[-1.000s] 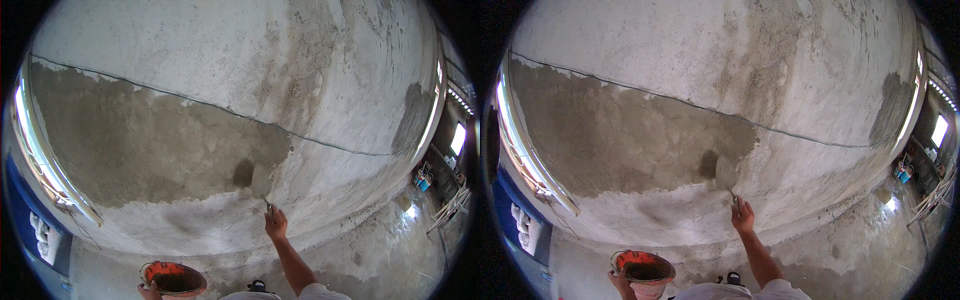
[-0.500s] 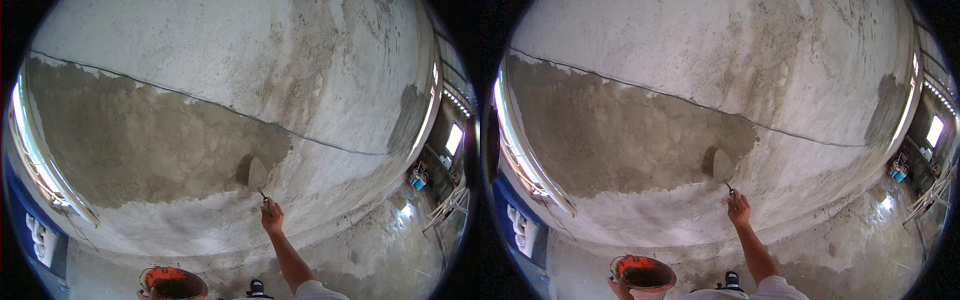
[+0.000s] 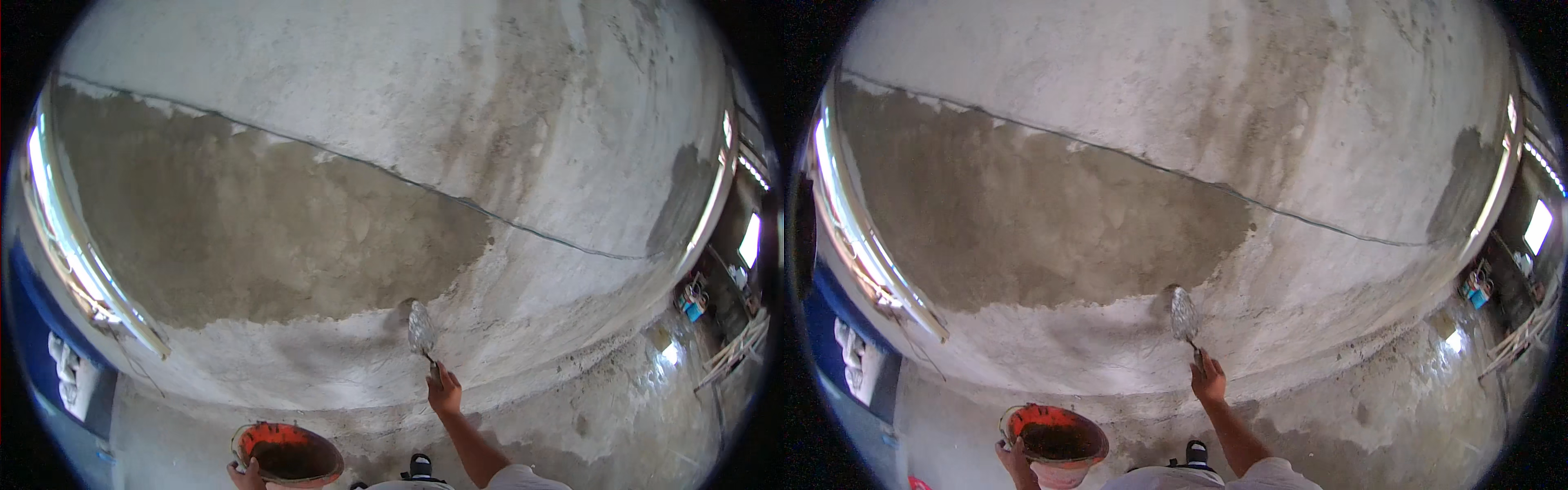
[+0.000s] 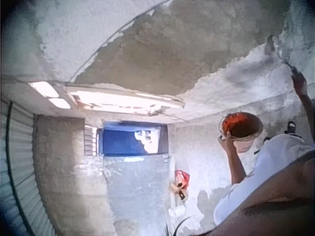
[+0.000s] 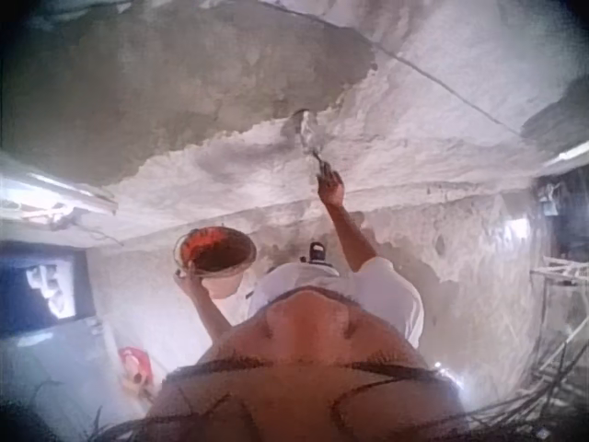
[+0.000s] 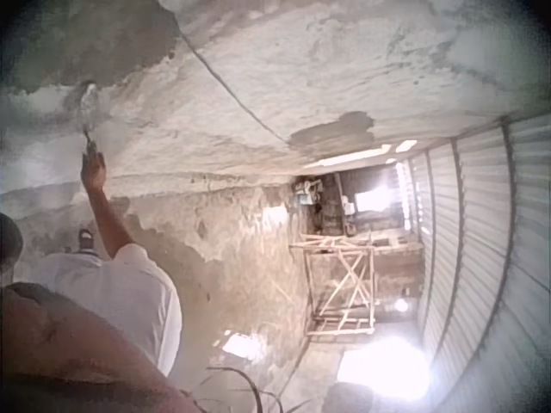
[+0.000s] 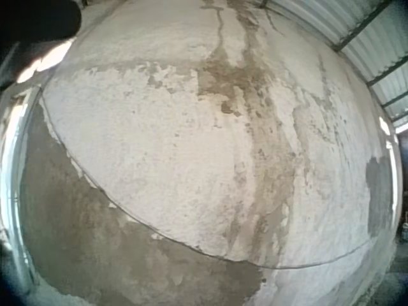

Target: The person repeatedly scoops plaster from a bucket using a trowel and applies it across a wall.

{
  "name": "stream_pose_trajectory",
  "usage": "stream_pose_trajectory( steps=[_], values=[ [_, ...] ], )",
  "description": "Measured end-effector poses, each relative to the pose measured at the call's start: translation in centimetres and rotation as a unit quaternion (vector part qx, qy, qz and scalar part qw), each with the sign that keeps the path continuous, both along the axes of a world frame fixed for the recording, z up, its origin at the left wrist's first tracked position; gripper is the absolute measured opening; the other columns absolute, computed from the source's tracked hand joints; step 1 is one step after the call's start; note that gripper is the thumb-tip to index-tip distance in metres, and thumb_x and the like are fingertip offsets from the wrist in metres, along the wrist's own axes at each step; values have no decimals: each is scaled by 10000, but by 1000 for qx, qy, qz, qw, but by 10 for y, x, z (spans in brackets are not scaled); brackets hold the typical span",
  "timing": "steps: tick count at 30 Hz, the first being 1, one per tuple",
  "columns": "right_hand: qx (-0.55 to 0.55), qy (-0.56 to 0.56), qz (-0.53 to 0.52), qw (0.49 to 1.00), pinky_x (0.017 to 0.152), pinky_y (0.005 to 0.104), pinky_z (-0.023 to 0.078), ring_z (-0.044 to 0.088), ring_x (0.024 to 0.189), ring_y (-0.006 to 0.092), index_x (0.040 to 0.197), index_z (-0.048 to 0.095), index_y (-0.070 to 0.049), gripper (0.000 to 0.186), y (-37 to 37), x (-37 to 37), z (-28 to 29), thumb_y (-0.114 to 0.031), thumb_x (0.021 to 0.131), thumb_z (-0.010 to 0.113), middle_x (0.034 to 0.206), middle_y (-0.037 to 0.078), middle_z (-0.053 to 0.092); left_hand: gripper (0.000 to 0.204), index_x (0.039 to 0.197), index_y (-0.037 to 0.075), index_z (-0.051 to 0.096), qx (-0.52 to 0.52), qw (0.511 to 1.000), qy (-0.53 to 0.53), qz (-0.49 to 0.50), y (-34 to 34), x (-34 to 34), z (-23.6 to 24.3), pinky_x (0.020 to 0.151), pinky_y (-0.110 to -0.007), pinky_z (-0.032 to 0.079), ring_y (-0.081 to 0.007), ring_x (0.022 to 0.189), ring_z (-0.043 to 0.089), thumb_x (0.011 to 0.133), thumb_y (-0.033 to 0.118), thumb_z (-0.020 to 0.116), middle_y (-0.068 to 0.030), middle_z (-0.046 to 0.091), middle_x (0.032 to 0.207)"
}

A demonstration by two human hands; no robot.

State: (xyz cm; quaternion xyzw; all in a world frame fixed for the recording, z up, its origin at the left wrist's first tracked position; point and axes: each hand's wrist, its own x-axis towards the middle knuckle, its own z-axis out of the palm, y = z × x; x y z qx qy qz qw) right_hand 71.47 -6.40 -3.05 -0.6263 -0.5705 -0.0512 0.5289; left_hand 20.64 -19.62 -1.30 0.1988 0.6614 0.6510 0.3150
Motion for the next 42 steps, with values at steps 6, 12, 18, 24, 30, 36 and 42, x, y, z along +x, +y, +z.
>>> stream_pose_trajectory(
  steps=[6,12,18,24,30,36,42],
  values=[
    [-123,187,101,969,695,369,522,636,767,291,1263,639,11,529,-39,-15,-21,-98,779,819,866,138,656,293,1072,100,586,-65,995,-69,-15,26,43,68,542,-269,398,-93,671,515,855,124,781,10,579,834],
    [-277,37,376,884,822,416,548,664,946,343,1233,658,-33,575,-50,-57,117,-45,695,861,1068,172,660,247,1088,43,605,23,992,40,-117,25,38,92,764,-274,460,-101,851,556,882,108,726,2,625,940],
    [-302,-157,414,844,747,426,555,682,904,327,1254,645,-96,479,-36,-116,139,-153,791,754,987,132,685,226,1064,39,600,50,975,51,-210,18,29,125,796,-248,427,-88,869,543,872,102,700,14,612,935],
    [-335,-346,400,780,740,442,589,722,917,308,1231,656,-121,391,-8,-200,164,-148,841,643,1013,149,714,198,1023,29,591,31,949,126,-287,48,30,152,703,-248,408,-70,773,505,864,82,697,31,579,845],
    [-289,-414,466,727,737,426,599,740,873,296,877,780,-117,142,3,-245,143,-176,820,664,843,112,738,139,946,37,574,34,927,143,-346,64,36,158,625,-240,383,-64,701,473,866,41,687,35,535,764],
    [-377,-348,511,690,695,394,600,744,804,285,911,769,-86,226,27,-244,120,-240,781,667,824,132,737,127,908,42,570,18,909,170,-380,90,30,157,615,-241,384,-60,699,464,856,32,686,32,526,777],
    [-591,-20,612,526,536,338,486,612,560,184,733,707,-43,385,9,-223,76,-380,906,639,619,67,635,140,902,50,560,-14,879,205,-431,111,20,123,694,-269,409,-90,788,493,848,61,688,33,518,806]
  ],
)
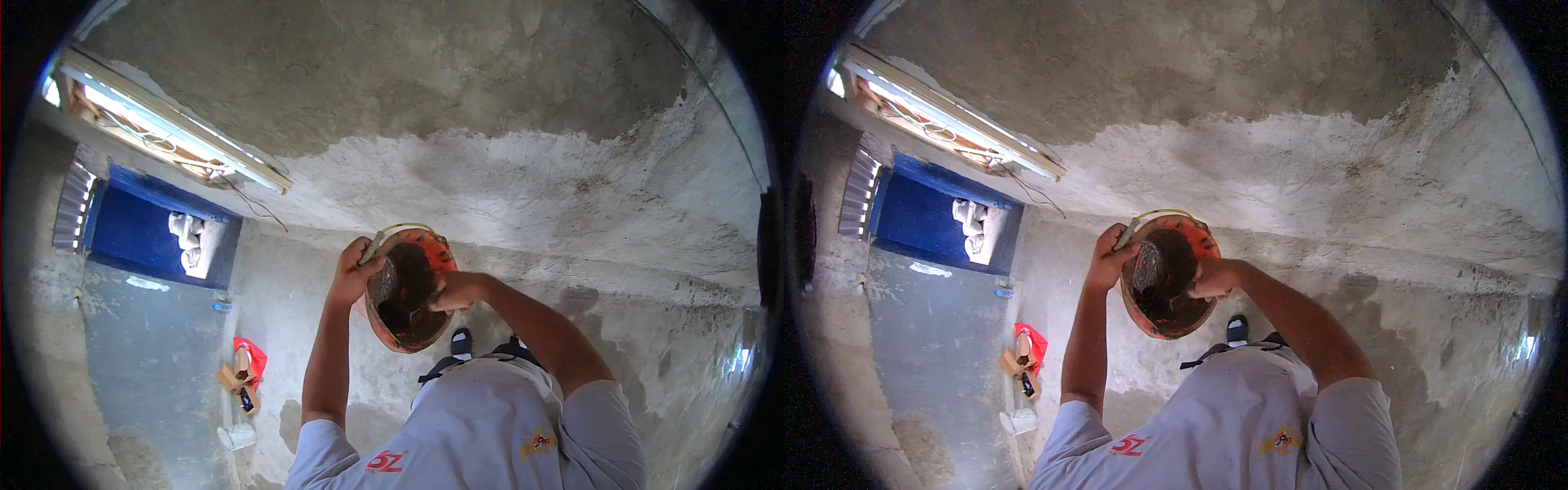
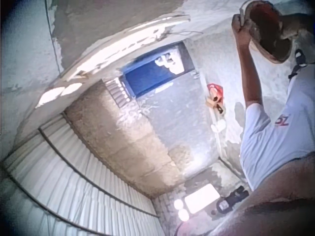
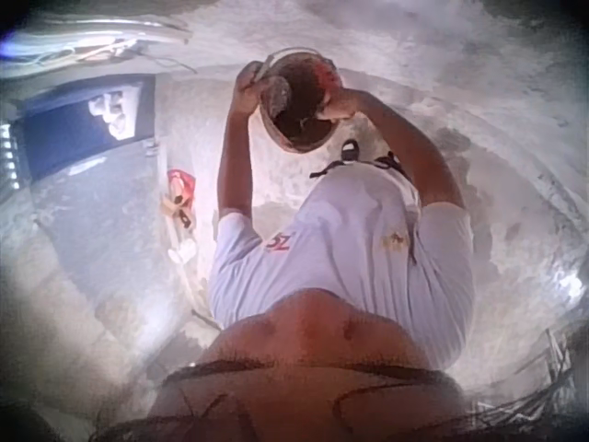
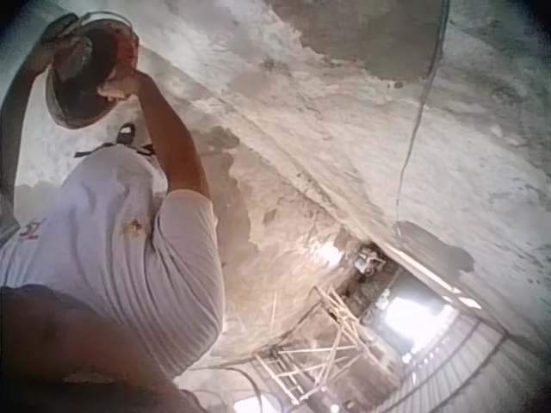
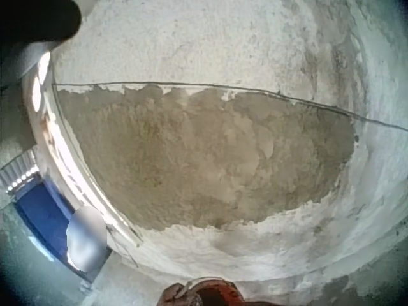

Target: The person repeatedly scoops plaster from a bucket using a trowel and applies it across a wall.

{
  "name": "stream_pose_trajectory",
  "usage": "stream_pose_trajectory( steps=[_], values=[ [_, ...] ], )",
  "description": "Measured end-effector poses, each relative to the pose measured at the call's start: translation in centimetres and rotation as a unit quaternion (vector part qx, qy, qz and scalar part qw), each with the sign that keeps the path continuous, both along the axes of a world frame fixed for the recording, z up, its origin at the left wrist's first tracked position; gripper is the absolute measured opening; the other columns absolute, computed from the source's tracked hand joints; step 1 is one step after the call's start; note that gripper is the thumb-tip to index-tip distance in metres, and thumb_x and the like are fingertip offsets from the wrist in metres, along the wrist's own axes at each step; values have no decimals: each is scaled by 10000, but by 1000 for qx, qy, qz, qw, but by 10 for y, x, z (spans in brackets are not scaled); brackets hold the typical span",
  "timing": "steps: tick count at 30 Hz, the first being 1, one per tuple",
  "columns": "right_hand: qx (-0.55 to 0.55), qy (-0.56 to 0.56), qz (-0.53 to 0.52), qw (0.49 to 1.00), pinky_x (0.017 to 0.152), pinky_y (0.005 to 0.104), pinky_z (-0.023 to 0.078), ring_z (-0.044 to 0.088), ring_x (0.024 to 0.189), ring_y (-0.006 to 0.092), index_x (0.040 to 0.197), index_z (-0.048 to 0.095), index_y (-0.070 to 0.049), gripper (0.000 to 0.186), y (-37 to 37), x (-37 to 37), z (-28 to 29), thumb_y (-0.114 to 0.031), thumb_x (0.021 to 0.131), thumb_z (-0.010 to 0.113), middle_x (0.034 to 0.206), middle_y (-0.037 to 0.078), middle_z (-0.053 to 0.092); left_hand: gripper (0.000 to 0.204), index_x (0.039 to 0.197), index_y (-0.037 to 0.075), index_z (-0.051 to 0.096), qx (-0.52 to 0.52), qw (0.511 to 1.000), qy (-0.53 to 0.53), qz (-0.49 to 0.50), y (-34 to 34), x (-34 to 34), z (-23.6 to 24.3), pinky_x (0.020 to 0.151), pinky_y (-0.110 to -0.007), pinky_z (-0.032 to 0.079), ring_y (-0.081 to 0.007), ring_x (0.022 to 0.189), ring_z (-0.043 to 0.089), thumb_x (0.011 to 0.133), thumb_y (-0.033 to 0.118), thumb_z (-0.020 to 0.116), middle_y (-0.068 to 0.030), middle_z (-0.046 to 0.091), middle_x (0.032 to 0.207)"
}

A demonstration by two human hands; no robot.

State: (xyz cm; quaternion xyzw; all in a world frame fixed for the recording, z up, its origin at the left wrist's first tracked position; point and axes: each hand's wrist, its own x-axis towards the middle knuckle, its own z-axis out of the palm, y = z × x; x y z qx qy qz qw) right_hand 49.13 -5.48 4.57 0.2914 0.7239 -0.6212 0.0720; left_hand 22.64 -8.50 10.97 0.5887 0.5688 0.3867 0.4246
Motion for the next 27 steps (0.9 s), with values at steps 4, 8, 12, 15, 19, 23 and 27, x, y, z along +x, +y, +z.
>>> stream_pose_trajectory(
  steps=[4,8,12,15,19,23,27],
  values=[
    [-75,48,-96,991,539,312,492,601,553,179,845,721,-67,376,-26,9,4,-419,937,626,632,60,615,135,912,51,569,-46,999,-27,1,-10,-8,0,691,-268,409,-86,780,488,855,69,690,34,523,813],
    [149,106,-236,954,657,418,559,696,698,305,946,742,-115,270,-29,35,3,-365,923,643,719,134,668,132,937,53,581,-28,997,-42,51,-21,-11,11,688,-259,399,-78,766,483,880,106,687,33,533,813],
    [388,0,-222,894,732,487,568,703,796,367,970,735,-141,211,-37,46,-7,-311,903,629,796,165,688,135,935,56,577,-3,995,-74,62,-20,-9,22,673,-250,369,-73,752,465,884,130,678,38,521,800],
    [362,4,-169,917,744,506,574,704,818,366,998,718,-174,182,-48,42,-16,-268,883,613,839,144,696,143,928,58,575,15,992,-110,62,-13,-1,30,661,-248,352,-72,739,450,873,138,680,45,504,786],
    [369,7,-131,920,730,501,579,709,820,353,1025,705,-200,186,-60,38,0,-258,867,625,883,108,714,157,937,59,572,-9,995,-83,48,-6,-2,37,661,-243,348,-69,737,443,876,154,682,49,498,787],
    [393,36,-199,897,718,493,583,710,811,346,1043,698,-217,194,-47,48,15,-245,869,616,867,94,706,170,949,60,573,-3,997,-68,43,-5,3,37,665,-240,346,-67,738,439,878,160,691,51,494,785],
    [411,44,-203,888,731,477,587,715,817,328,1067,695,-235,209,-39,53,-2,-240,885,593,913,58,725,166,965,62,574,0,996,-84,31,3,10,38,670,-237,348,-64,740,436,884,146,693,56,485,785]
  ],
)
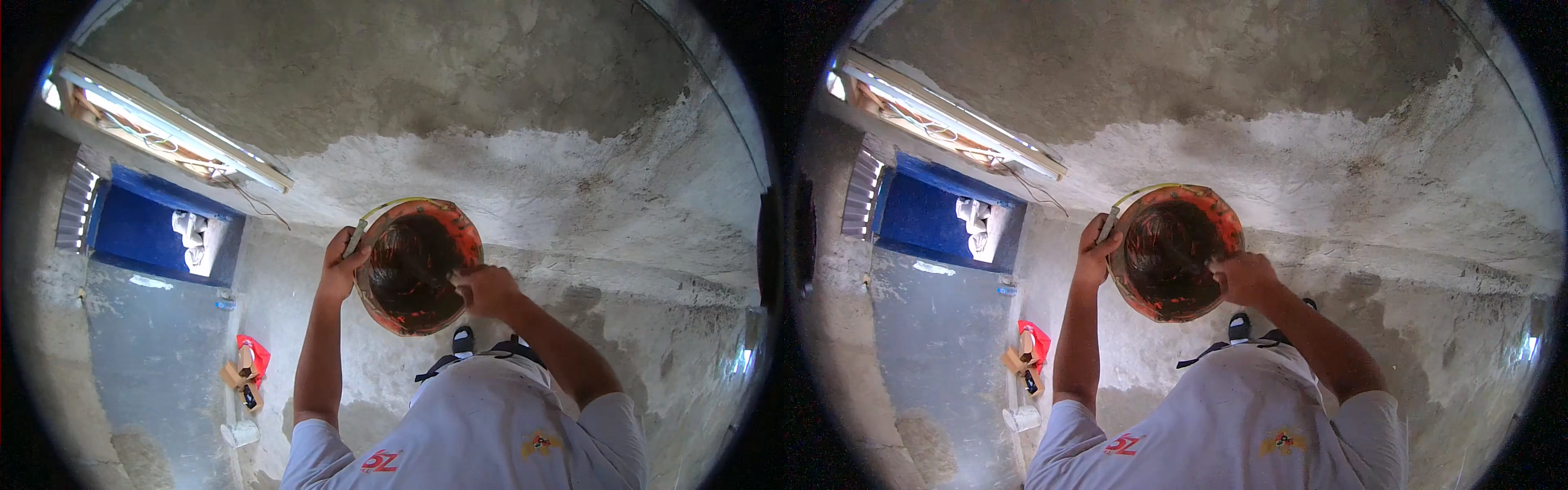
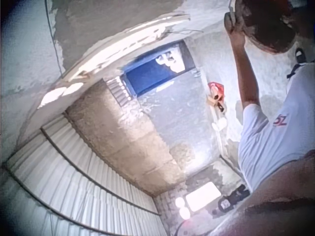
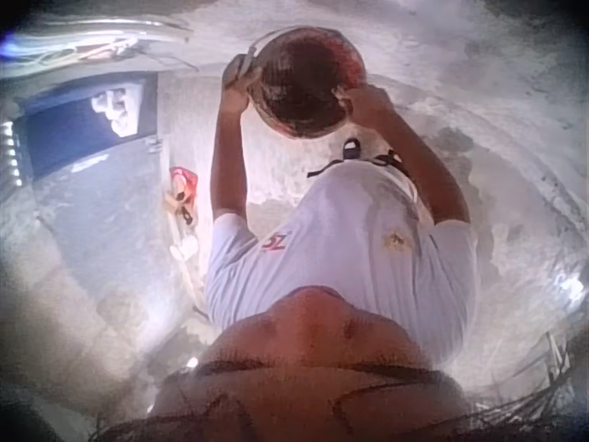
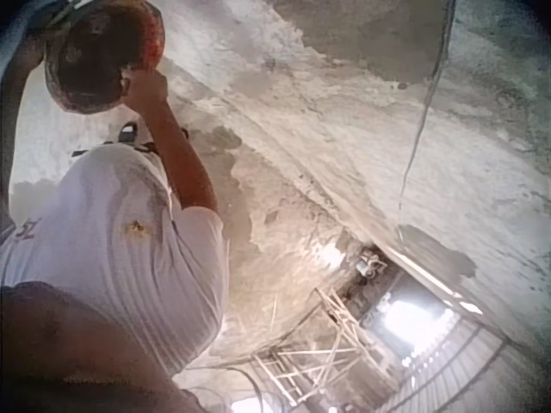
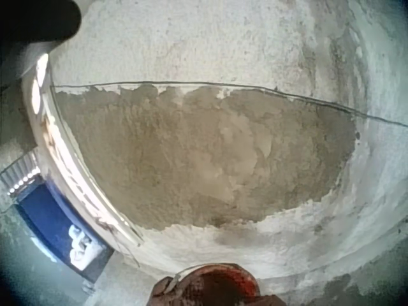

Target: The person repeatedly scoops plaster from a bucket using a trowel and applies it across a wall.

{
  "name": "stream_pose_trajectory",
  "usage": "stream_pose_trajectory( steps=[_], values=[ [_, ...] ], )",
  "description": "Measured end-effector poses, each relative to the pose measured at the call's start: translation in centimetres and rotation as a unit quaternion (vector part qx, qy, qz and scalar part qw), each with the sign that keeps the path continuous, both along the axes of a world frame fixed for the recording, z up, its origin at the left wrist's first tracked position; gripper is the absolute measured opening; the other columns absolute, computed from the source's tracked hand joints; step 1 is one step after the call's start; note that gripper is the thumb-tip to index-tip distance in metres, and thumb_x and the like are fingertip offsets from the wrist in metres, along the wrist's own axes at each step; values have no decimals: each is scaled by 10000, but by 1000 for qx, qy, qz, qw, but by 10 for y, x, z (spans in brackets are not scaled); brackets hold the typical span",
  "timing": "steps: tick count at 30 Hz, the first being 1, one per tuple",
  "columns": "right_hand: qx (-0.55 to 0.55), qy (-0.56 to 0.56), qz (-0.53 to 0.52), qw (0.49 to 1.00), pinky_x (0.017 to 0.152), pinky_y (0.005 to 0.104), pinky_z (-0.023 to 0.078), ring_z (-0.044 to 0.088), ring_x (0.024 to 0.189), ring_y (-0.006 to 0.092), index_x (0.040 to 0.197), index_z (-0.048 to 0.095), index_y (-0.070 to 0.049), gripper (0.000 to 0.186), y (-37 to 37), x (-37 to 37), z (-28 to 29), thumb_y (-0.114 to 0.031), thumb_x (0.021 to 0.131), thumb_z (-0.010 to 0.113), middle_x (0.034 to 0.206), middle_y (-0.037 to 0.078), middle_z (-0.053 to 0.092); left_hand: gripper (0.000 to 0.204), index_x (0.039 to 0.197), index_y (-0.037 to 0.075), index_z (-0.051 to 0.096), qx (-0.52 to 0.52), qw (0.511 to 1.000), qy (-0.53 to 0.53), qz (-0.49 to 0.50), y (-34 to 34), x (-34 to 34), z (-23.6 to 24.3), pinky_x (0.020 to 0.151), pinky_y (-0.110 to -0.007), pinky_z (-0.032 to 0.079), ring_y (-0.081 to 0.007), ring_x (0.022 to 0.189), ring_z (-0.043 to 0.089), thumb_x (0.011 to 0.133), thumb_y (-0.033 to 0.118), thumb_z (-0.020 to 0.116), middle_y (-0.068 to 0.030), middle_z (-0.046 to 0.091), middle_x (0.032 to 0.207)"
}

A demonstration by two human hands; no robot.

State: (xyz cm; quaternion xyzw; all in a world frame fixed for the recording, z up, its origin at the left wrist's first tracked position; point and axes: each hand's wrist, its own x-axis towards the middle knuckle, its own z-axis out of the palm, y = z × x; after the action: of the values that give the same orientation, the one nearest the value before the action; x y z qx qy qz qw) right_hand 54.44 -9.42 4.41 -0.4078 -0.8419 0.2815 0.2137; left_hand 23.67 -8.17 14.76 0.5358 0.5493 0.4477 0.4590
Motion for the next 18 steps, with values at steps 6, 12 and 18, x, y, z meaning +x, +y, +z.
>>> stream_pose_trajectory(
  steps=[6,12,18],
  values=[
    [33,18,31,999,709,472,583,717,800,321,1101,692,-225,233,-17,-5,14,-250,893,590,889,38,724,173,970,61,571,-15,999,-22,-21,8,1,0,679,-237,357,-68,758,446,883,149,691,49,490,804],
    [61,-86,69,992,720,464,586,718,810,331,1086,712,-174,253,23,-16,50,-269,875,608,876,109,721,170,955,66,565,-19,998,-5,-64,10,11,13,676,-239,356,-67,765,456,882,157,689,44,503,813],
    [88,-195,223,951,717,474,585,723,812,319,941,737,-100,248,17,-20,56,-268,761,701,810,113,712,159,937,64,577,-16,997,30,-72,14,3,9,684,-250,364,-75,768,457,875,161,688,29,509,806]
  ],
)
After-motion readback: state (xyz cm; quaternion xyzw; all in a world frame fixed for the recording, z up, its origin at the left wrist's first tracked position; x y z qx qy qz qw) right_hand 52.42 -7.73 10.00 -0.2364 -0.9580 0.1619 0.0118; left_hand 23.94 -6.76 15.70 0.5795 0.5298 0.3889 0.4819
